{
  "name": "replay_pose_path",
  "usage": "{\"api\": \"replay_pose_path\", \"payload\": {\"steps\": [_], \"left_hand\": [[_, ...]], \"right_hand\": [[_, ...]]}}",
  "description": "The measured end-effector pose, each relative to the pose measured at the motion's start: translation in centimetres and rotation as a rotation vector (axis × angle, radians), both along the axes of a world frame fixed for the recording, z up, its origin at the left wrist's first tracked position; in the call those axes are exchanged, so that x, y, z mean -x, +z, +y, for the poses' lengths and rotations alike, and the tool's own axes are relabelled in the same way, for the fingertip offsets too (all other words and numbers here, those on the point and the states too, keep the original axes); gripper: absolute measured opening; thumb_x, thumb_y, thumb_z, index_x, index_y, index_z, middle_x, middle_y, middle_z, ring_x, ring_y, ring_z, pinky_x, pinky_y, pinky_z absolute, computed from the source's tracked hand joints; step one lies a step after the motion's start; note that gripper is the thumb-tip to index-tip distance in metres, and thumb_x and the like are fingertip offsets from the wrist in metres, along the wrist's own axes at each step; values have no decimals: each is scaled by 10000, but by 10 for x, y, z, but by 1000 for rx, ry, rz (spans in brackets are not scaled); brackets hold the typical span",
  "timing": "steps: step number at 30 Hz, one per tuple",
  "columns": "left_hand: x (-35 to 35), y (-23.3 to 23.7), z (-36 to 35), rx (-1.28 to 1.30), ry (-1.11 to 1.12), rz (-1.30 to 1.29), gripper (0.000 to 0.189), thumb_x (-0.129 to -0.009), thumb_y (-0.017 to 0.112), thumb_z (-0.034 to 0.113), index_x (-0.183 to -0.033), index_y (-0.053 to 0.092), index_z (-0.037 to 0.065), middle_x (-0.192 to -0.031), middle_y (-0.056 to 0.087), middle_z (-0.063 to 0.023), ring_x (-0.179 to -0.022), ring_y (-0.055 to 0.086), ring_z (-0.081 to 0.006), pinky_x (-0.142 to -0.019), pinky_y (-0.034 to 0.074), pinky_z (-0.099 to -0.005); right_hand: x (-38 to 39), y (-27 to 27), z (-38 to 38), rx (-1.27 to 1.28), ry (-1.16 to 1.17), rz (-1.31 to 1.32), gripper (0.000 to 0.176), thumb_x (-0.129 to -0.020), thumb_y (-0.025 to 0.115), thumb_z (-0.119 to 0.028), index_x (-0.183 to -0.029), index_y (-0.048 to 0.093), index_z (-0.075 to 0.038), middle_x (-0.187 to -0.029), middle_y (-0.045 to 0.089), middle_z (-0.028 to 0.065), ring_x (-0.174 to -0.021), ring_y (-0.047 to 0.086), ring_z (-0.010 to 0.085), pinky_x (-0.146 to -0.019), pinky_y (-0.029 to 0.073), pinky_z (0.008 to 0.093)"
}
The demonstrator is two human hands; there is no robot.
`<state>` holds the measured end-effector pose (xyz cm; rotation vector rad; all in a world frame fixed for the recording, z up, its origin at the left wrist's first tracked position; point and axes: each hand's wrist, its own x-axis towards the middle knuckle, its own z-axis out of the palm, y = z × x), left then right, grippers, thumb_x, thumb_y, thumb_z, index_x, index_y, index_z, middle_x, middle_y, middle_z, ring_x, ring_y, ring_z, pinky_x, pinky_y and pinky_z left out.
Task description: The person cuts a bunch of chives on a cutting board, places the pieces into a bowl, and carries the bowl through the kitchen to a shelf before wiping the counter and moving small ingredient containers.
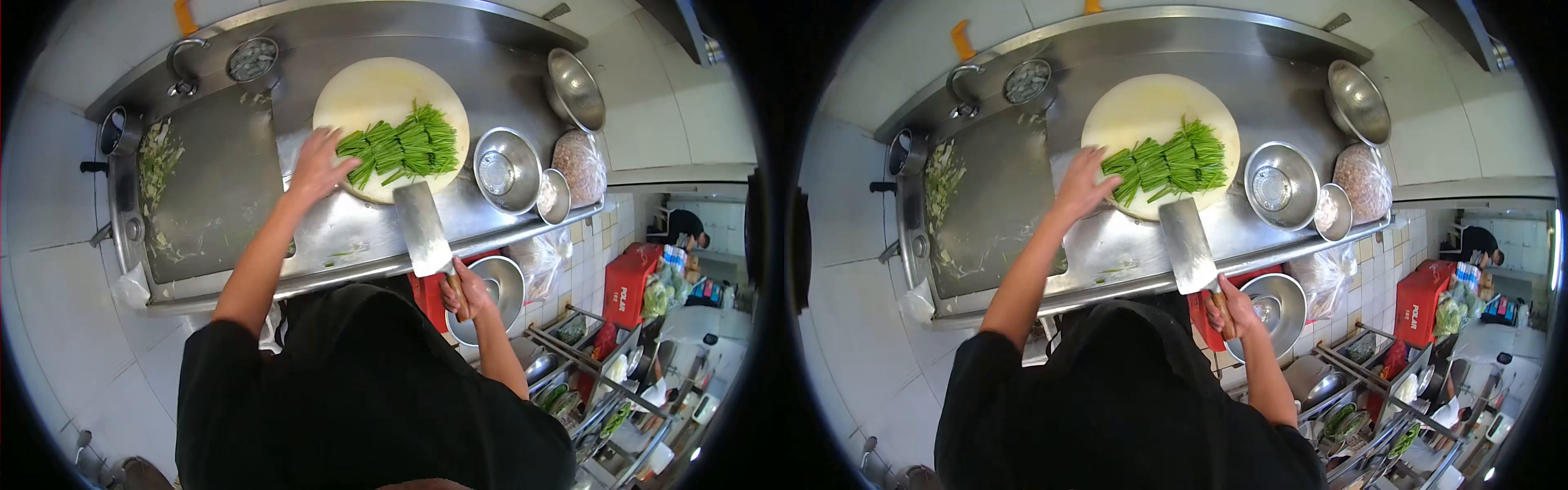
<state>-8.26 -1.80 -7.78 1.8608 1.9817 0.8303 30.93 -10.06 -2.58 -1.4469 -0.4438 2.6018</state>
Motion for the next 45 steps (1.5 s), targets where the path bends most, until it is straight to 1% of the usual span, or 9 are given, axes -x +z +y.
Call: {"api": "replay_pose_path", "payload": {"steps": [5, 10, 16, 25, 28, 30, 34, 39, 45], "left_hand": [[-68, -9, 54, 131, -152, 200, 957, -779, 621, 658, -1447, 337, 35, -1463, 395, -188, -1379, 310, -383, -1171, 137, -508], [-74, -29, 44, -204, -32, 47, 594, -818, 717, 315, -1305, 536, 25, -1217, 593, -157, -1125, 535, -327, -945, 387, -457], [-88, 3, 36, -268, 37, -49, 610, -815, 728, 292, -1318, 526, 13, -1212, 589, -173, -1123, 532, -336, -946, 397, -438], [-270, 80, 123, -486, -452, -105, 560, -817, 713, 272, -1274, 539, -1, -1165, 597, -195, -1062, 558, -362, -920, 427, -448], [-332, 26, 162, -291, -566, -205, 599, -840, 693, 308, -1309, 508, -15, -1221, 582, -208, -1127, 539, -371, -989, 404, -466], [-348, -5, 167, -239, -486, -53, 598, -839, 698, 303, -1304, 507, -21, -1255, 566, -213, -1177, 518, -375, -1030, 385, -455], [-298, 12, 173, -182, -492, -70, 580, -857, 673, 357, -1257, 550, -45, -1324, 530, -222, -1261, 472, -379, -1080, 365, -421], [-159, 20, 164, 144, -113, 69, 744, -840, 640, 511, -1336, 490, -23, -1385, 472, -236, -1309, 421, -362, -1110, 317, -449], [-170, 3, 130, 191, -196, 261, 992, -766, 669, 601, -1470, 306, 5, -1482, 373, -203, -1350, 369, -350, -1104, 295, -480]], "right_hand": [[53, -20, 33, 11, 58, 76, 738, -938, 283, -700, -536, 391, -90, -423, 359, 44, -348, 376, 157, -361, 350, 287], [85, -45, 62, -59, 107, 180, 739, -934, 283, -708, -547, 402, -89, -432, 366, 40, -348, 383, 155, -361, 369, 282], [64, -11, 67, -202, 154, 175, 703, -981, 290, -628, -581, 446, -71, -480, 403, 43, -372, 414, 152, -374, 401, 298], [-63, 50, 37, -313, -334, 79, 696, -978, 287, -634, -599, 437, -70, -482, 400, 40, -383, 419, 153, -399, 401, 294], [-100, 41, 21, -278, -496, -67, 701, -970, 295, -645, -588, 439, -74, -482, 401, 39, -382, 420, 156, -397, 397, 296], [-121, 18, 7, -264, -570, -176, 704, -965, 303, -651, -584, 443, -75, -485, 405, 40, -381, 423, 158, -396, 396, 298], [-134, 24, -7, -282, -565, -204, 678, -982, 314, -613, -594, 458, -75, -499, 424, 50, -381, 432, 159, -387, 401, 296], [-123, 7, 3, -189, -295, -29, 701, -987, 289, -610, -582, 454, -62, -470, 410, 51, -354, 420, 148, -353, 391, 285], [-84, -29, 42, -89, -85, 181, 671, -995, 301, -589, -643, 488, -50, -494, 435, 55, -365, 430, 160, -362, 404, 294]]}}
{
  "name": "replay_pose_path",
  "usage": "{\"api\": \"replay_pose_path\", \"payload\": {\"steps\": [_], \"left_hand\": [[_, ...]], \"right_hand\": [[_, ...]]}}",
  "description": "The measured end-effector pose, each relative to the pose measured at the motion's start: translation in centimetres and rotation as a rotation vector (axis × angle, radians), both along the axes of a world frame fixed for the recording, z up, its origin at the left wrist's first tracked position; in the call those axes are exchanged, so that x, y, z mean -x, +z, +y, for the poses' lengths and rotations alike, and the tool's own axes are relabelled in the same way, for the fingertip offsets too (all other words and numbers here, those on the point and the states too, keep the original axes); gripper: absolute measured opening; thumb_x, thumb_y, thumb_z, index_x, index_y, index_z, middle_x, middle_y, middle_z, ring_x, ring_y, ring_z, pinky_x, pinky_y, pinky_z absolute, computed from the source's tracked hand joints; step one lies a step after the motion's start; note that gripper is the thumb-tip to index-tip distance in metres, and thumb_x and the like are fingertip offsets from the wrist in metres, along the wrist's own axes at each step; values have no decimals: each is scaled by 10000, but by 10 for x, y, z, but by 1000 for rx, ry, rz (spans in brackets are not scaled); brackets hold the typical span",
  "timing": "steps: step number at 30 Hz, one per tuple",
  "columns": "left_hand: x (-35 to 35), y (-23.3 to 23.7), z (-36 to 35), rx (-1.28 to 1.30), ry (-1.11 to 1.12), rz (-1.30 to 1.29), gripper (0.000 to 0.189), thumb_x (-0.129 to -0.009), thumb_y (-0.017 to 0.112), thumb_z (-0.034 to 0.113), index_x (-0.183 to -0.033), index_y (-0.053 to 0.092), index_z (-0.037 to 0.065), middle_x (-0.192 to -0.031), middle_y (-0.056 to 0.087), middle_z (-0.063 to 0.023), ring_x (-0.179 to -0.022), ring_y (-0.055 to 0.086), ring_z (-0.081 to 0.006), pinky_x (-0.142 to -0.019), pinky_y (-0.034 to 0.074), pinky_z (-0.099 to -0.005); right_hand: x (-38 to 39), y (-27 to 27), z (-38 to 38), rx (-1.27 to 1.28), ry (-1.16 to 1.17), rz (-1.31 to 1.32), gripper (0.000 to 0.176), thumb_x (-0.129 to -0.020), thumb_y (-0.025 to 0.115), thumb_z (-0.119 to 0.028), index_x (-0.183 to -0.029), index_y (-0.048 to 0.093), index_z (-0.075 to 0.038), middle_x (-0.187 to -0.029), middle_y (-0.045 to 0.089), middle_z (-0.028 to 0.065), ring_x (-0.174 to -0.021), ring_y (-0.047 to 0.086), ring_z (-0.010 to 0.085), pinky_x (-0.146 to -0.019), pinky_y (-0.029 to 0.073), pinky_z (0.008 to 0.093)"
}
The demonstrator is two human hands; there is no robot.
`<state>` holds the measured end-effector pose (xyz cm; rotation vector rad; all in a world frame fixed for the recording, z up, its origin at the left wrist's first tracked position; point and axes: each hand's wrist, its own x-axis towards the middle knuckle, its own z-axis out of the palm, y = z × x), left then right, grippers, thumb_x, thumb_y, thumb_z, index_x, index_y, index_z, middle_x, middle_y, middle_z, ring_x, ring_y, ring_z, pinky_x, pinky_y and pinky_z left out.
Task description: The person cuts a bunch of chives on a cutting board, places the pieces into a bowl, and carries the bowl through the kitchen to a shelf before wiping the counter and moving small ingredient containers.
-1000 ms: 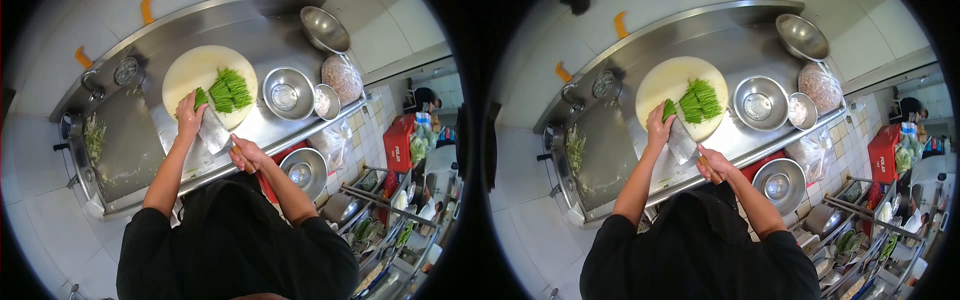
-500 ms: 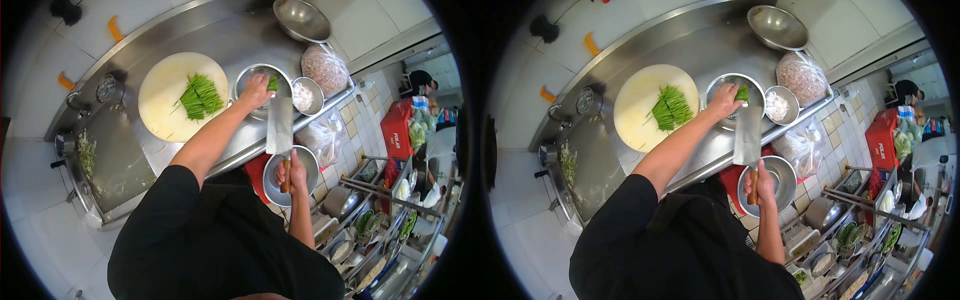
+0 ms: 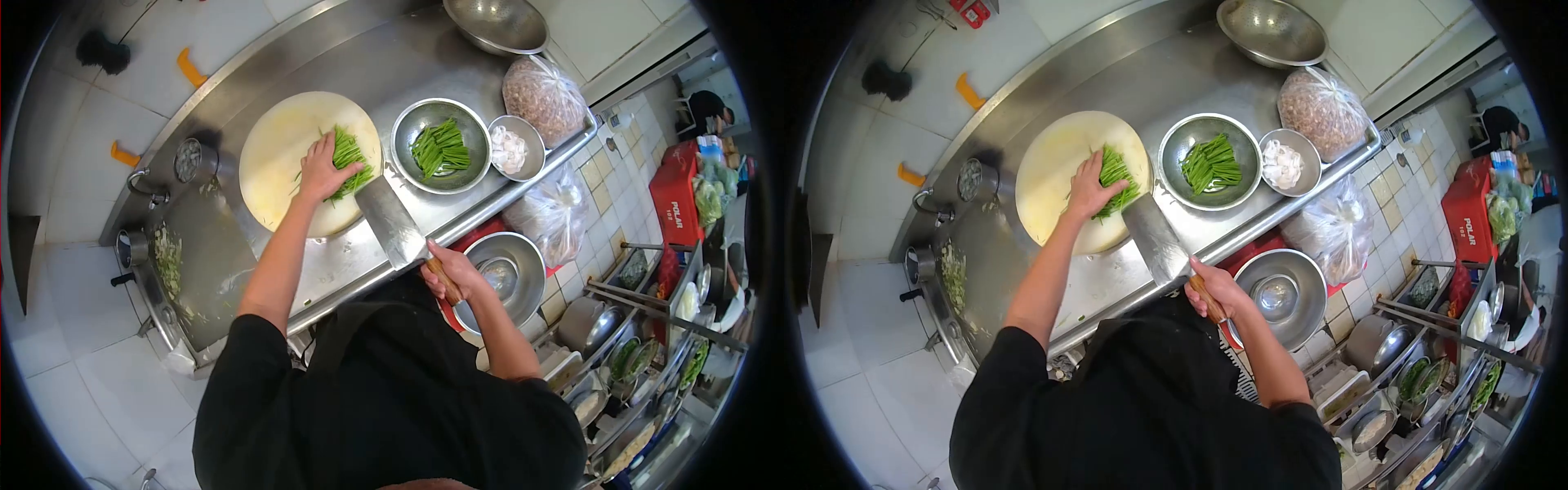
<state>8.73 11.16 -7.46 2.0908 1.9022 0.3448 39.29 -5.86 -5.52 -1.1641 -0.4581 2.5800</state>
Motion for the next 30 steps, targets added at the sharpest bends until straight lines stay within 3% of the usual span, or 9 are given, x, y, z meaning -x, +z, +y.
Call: {"api": "replay_pose_path", "payload": {"steps": [1, 4, 10, 14, 18, 21, 24, 26, 30], "left_hand": [[-5, 1, -4, -25, 10, -28, 1028, -696, 722, 614, -1454, 354, 26, -1457, 411, -181, -1332, 390, -333, -1078, 312, -487], [-12, 8, -24, -154, -14, -1, 929, -659, 759, 598, -1365, 491, 57, -1327, 539, -157, -1221, 493, -321, -996, 380, -490], [-1, -12, -37, -518, 71, -180, 626, -649, 837, 412, -1127, 652, 53, -1009, 664, -127, -901, 632, -312, -789, 505, -417], [-19, 23, -32, -568, 12, -192, 621, -656, 833, 411, -1137, 651, 63, -1001, 659, -132, -891, 631, -305, -770, 507, -415], [-78, 68, -12, -617, -121, -275, 619, -672, 843, 358, -1169, 641, 50, -1034, 664, -145, -946, 630, -319, -826, 508, -409], [-128, 74, 13, -600, -234, -389, 589, -678, 842, 349, -1144, 649, 45, -1028, 662, -142, -952, 627, -325, -836, 506, -412], [-168, 34, 43, -488, -327, -633, 519, -695, 829, 286, -1111, 652, 32, -1029, 660, -151, -955, 627, -333, -851, 502, -406], [-174, -5, 59, -350, -335, -596, 479, -695, 819, 227, -1094, 652, 24, -1031, 657, -162, -951, 629, -339, -856, 500, -401], [-171, -17, 73, -137, -346, -521, 421, -689, 797, 126, -1069, 650, 16, -1029, 654, -175, -937, 634, -345, -856, 499, -390]], "right_hand": [[6, 0, 5, 2, 8, -4, 673, -991, 303, -598, -618, 465, -61, -484, 421, 53, -367, 421, 167, -377, 408, 294], [33, -6, 21, -11, -26, -16, 687, -983, 299, -618, -568, 425, -85, -461, 396, 48, -368, 409, 167, -381, 403, 295], [80, 1, 51, -145, 98, -47, 679, -991, 303, -601, -575, 430, -79, -462, 399, 44, -369, 409, 155, -372, 393, 290], [62, 15, 45, -256, 73, -23, 680, -996, 310, -591, -581, 445, -69, -470, 419, 45, -370, 431, 153, -371, 407, 298], [22, 58, 33, -241, -103, -75, 700, -990, 296, -605, -552, 429, -75, -441, 400, 52, -353, 413, 154, -367, 396, 291], [-6, 63, 23, -237, -247, -162, 718, -974, 285, -640, -555, 431, -76, -442, 399, 50, -355, 409, 152, -384, 410, 288], [-31, 56, 10, -174, -378, -260, 723, -966, 296, -651, -555, 438, -73, -443, 403, 50, -354, 413, 156, -387, 416, 296], [-43, 51, 0, -120, -462, -336, 721, -965, 302, -649, -556, 444, -72, -447, 412, 51, -354, 414, 158, -388, 419, 300], [-58, 45, -14, -136, -537, -547, 697, -972, 332, -619, -574, 476, -66, -453, 437, 64, -362, 443, 175, -387, 421, 310]]}}
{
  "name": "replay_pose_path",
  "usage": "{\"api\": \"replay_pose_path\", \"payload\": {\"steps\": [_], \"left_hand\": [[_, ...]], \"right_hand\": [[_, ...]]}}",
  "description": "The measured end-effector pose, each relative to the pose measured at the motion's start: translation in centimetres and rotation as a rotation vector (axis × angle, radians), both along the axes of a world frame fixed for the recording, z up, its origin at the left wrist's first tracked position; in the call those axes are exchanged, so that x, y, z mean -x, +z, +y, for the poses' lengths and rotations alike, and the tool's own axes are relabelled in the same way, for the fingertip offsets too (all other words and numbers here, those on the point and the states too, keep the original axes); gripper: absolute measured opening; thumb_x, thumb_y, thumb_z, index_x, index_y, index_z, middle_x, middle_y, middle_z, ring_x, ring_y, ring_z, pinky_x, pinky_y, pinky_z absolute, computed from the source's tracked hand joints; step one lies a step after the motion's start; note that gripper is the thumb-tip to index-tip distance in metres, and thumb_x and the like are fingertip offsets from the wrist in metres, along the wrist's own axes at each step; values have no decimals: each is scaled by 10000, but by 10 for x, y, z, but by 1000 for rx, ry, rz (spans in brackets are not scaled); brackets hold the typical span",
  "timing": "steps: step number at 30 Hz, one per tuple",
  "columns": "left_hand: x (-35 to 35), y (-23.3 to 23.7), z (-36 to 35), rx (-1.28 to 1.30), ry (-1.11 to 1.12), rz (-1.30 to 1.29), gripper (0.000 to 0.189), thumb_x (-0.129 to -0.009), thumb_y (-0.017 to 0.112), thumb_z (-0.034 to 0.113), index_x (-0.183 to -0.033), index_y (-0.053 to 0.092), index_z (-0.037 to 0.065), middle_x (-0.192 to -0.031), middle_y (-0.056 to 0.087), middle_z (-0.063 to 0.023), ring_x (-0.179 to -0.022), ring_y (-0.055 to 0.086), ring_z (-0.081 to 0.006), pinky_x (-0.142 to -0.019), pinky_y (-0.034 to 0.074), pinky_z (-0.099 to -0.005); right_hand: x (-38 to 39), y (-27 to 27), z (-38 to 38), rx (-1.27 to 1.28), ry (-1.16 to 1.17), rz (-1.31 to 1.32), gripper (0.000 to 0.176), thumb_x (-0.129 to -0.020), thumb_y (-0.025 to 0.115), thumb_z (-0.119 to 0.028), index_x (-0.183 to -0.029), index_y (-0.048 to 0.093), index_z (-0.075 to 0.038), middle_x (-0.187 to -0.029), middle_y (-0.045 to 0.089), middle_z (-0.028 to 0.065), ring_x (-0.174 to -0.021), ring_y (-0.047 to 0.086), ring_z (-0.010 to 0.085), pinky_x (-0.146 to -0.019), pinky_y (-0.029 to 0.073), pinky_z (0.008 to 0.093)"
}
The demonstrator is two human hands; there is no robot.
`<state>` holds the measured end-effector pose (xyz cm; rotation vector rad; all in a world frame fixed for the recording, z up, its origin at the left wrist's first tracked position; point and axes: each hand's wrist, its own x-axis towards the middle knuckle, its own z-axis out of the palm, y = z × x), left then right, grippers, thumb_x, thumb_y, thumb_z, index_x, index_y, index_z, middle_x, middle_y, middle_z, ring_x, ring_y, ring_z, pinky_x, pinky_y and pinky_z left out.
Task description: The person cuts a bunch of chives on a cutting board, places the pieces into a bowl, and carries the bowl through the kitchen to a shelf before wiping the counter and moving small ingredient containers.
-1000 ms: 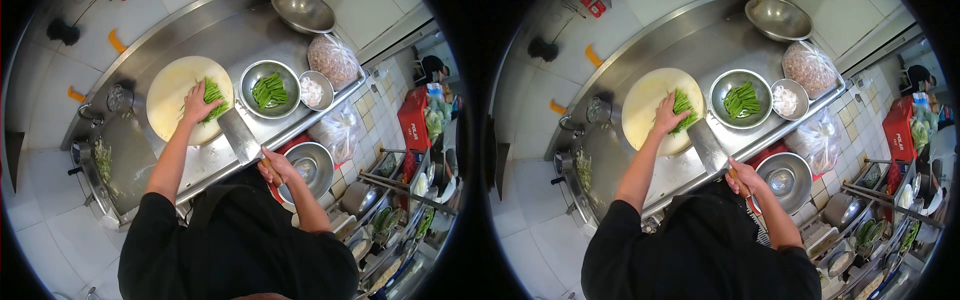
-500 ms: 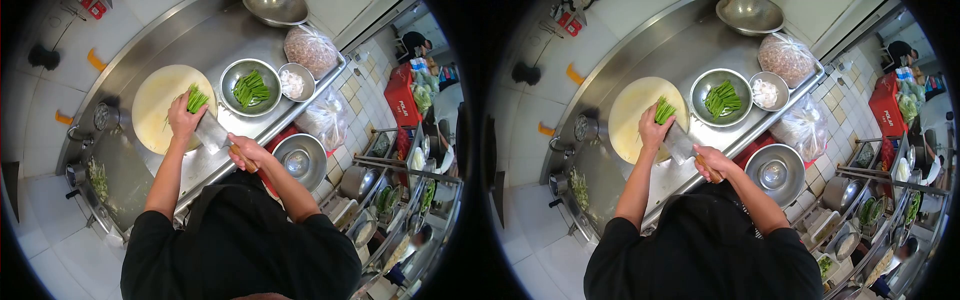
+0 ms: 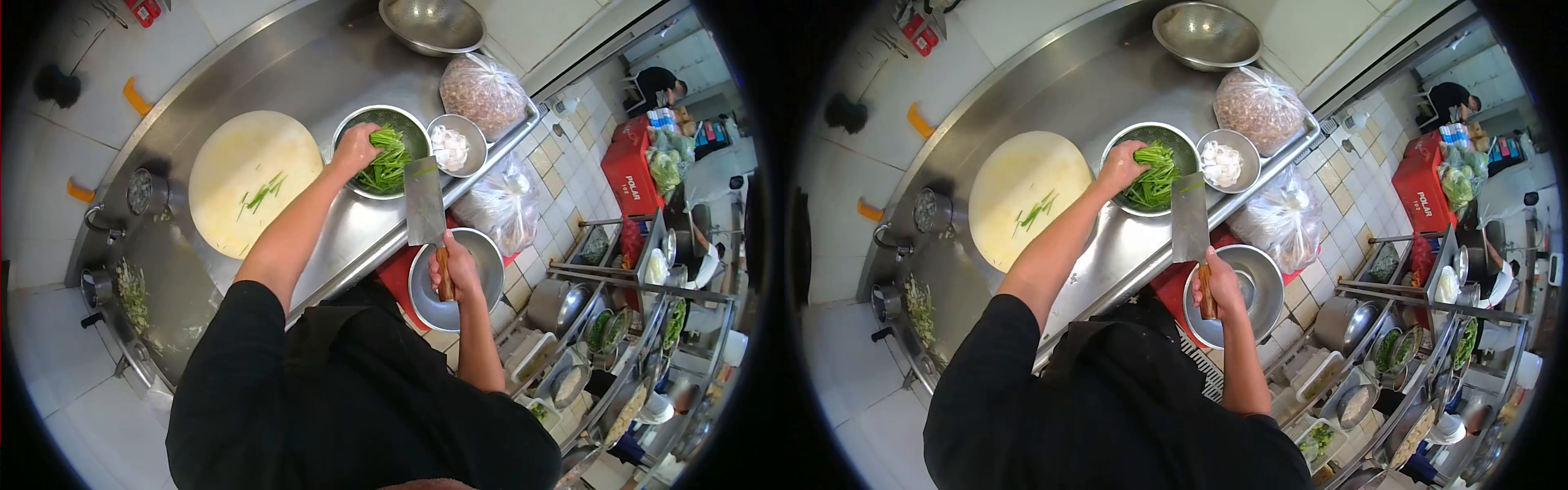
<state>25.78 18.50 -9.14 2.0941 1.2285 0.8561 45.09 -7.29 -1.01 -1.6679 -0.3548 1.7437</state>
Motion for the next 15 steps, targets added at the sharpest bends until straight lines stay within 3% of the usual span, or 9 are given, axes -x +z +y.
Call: {"api": "replay_pose_path", "payload": {"steps": [4, 5, 8, 9, 12, 15], "left_hand": [[0, 19, -3, -100, 130, -178, 399, -701, 778, 80, -1074, 647, 25, -1063, 641, -183, -937, 632, -353, -862, 498, -395], [1, 25, -9, -48, 83, -87, 491, -714, 780, 110, -1172, 619, 33, -1202, 603, -186, -1097, 584, -348, -961, 460, -401], [13, 11, -21, 30, -11, 213, 579, -731, 778, 148, -1262, 574, 40, -1340, 530, -182, -1261, 476, -341, -1064, 390, -402], [21, 15, -20, 135, -52, 148, 617, -750, 766, 180, -1309, 546, 43, -1426, 457, -177, -1336, 395, -346, -1124, 330, -398], [70, 43, -37, 48, -7, 57, 552, -769, 749, 179, -1273, 572, 37, -1393, 491, -179, -1305, 437, -340, -1106, 354, -393], [152, 23, -52, 4, 261, 21, 418, -808, 721, 181, -1184, 626, 24, -1265, 595, -183, -1202, 539, -338, -1035, 422, -391]], "right_hand": [[-3, 9, 0, -44, -14, -22, 665, -976, 354, -598, -629, 502, -50, -494, 469, 63, -367, 450, 180, -385, 420, 316], [-3, 7, 1, -58, -16, -47, 656, -976, 359, -594, -647, 507, -47, -505, 476, 64, -367, 449, 180, -385, 419, 317], [3, 3, 2, -97, -13, -175, 634, -980, 368, -581, -690, 516, -37, -526, 487, 62, -368, 449, 175, -379, 414, 311], [7, 2, 7, -116, -1, -222, 628, -982, 370, -577, -702, 517, -34, -530, 488, 62, -368, 449, 172, -377, 411, 308], [8, 1, 2, -121, 60, -64, 563, -1003, 367, -514, -706, 500, -55, -525, 475, 56, -379, 458, 160, -370, 400, 287], [13, -5, -6, -65, 260, 168, 574, -999, 368, -541, -717, 496, -57, -540, 480, 63, -378, 458, 155, -362, 398, 282]]}}
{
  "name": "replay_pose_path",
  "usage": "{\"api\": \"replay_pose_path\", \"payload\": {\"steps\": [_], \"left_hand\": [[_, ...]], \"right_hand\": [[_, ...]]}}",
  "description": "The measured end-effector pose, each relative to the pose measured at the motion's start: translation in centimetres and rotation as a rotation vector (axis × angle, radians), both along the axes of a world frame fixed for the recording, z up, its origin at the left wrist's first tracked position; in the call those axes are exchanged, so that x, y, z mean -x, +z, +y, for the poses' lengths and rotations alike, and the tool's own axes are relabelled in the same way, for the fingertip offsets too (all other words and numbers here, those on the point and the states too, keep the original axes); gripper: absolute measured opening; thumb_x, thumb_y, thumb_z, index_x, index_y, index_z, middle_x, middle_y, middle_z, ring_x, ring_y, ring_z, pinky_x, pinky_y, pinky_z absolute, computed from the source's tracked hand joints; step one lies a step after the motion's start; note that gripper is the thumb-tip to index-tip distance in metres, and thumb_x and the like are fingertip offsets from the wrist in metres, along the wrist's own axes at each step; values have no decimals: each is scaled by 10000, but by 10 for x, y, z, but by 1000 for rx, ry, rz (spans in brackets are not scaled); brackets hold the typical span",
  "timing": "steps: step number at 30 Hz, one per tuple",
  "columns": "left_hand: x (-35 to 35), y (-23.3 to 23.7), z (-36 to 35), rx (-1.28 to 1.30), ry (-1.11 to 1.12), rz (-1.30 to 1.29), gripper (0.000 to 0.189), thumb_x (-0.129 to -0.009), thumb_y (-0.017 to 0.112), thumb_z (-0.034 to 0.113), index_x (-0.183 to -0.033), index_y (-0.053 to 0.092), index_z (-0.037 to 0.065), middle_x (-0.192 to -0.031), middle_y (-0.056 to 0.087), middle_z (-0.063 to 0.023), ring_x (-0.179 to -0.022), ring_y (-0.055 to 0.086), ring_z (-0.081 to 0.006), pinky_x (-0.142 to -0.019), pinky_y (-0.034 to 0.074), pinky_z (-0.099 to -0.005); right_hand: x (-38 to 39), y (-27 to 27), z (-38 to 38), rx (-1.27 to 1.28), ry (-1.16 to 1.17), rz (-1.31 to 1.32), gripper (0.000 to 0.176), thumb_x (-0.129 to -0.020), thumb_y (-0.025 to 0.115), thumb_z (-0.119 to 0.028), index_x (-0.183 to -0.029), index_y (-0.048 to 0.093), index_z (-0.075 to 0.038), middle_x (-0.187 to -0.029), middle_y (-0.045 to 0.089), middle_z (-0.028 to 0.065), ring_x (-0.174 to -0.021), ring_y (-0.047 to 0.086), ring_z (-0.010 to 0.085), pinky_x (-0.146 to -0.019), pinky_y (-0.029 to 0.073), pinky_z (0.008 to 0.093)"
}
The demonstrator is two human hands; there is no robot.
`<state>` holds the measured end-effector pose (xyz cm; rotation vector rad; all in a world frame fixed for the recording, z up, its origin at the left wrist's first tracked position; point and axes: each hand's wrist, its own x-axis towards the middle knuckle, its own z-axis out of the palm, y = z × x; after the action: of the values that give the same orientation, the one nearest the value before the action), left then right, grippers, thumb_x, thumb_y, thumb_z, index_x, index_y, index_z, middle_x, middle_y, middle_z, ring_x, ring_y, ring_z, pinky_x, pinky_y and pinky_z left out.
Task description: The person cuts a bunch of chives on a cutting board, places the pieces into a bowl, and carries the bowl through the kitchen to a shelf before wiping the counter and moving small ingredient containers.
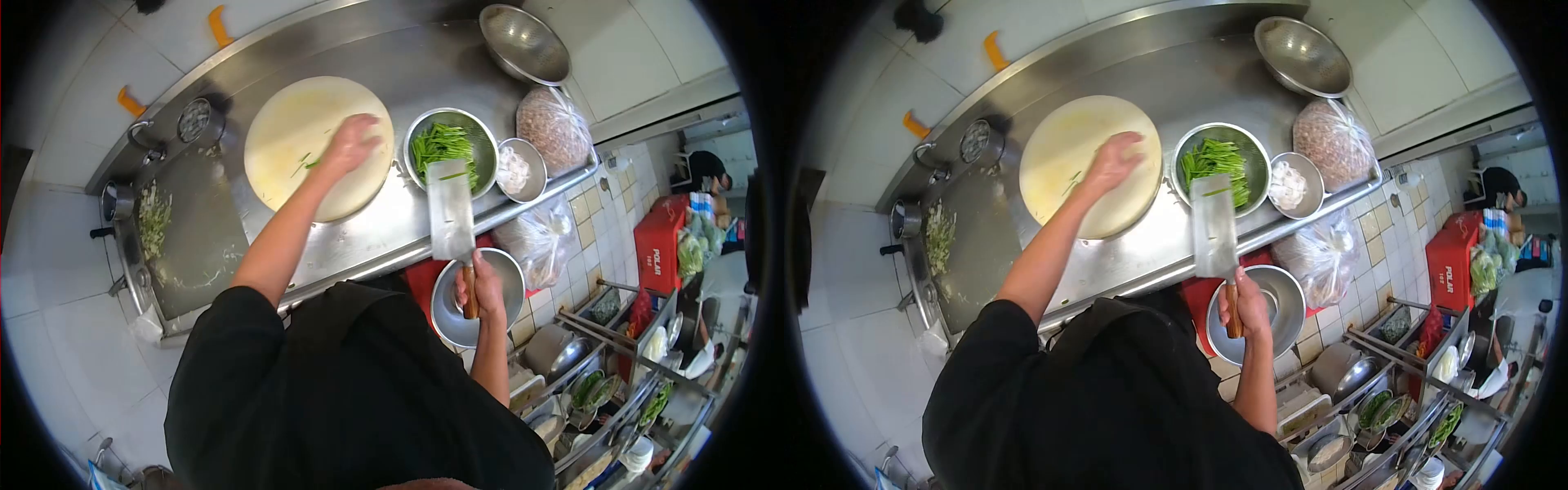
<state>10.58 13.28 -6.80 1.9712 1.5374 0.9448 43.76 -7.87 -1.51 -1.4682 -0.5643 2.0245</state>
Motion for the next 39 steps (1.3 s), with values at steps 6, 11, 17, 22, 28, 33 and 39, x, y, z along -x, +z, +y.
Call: {"api": "replay_pose_path", "payload": {"steps": [6, 11, 17, 22, 28, 33, 39], "left_hand": [[85, -32, -63, 96, 345, 220, 343, -795, 695, 109, -1116, 653, -5, -1175, 615, -201, -1074, 576, -352, -962, 459, -409], [77, -62, -62, -50, 365, 200, 246, -782, 632, 4, -1021, 689, -2, -1008, 617, -197, -950, 587, -349, -854, 481, -415], [58, -57, -28, 88, 360, 0, 222, -790, 610, 37, -985, 706, -5, -952, 621, -189, -926, 588, -348, -842, 476, -413], [47, -47, -37, 116, 236, -59, 232, -813, 680, 124, -1015, 711, 13, -924, 624, -202, -939, 596, -335, -841, 477, -405], [-31, 0, -62, -114, 230, -24, 363, -843, 702, 277, -1080, 683, 3, -1029, 601, -208, -993, 566, -352, -897, 456, -416], [-121, -4, -32, -301, 87, -224, 287, -843, 679, 183, -1077, 670, 18, -995, 601, -173, -947, 563, -347, -870, 472, -428], [-106, -23, 1, -290, 207, -53, 190, -755, 632, 30, -932, 699, 15, -984, 643, -180, -943, 593, -350, -832, 488, -436]], "right_hand": [[47, -19, 11, 171, 254, 299, 624, -983, 346, -596, -737, 497, -43, -529, 469, 58, -377, 429, 146, -376, 402, 288], [80, -36, 39, 170, 382, 229, 713, -970, 297, -646, -563, 442, -79, -450, 401, 42, -385, 423, 150, -400, 392, 283], [111, -43, 65, 148, 283, 176, 705, -963, 305, -657, -583, 440, -78, -455, 392, 43, -387, 401, 158, -409, 388, 290], [133, -56, 77, 104, 306, 191, 698, -963, 313, -653, -590, 449, -78, -461, 403, 45, -384, 409, 161, -414, 404, 296], [99, -11, 50, -48, 205, 24, 667, -975, 342, -609, -588, 462, -79, -476, 438, 52, -378, 442, 161, -382, 417, 306], [48, 27, 18, -58, -104, -101, 568, -991, 394, -524, -664, 507, -74, -523, 477, 42, -384, 457, 152, -371, 399, 289], [16, 31, 9, -223, -225, -307, 590, -984, 400, -547, -672, 508, -59, -510, 473, 56, -376, 472, 165, -360, 416, 292]]}}
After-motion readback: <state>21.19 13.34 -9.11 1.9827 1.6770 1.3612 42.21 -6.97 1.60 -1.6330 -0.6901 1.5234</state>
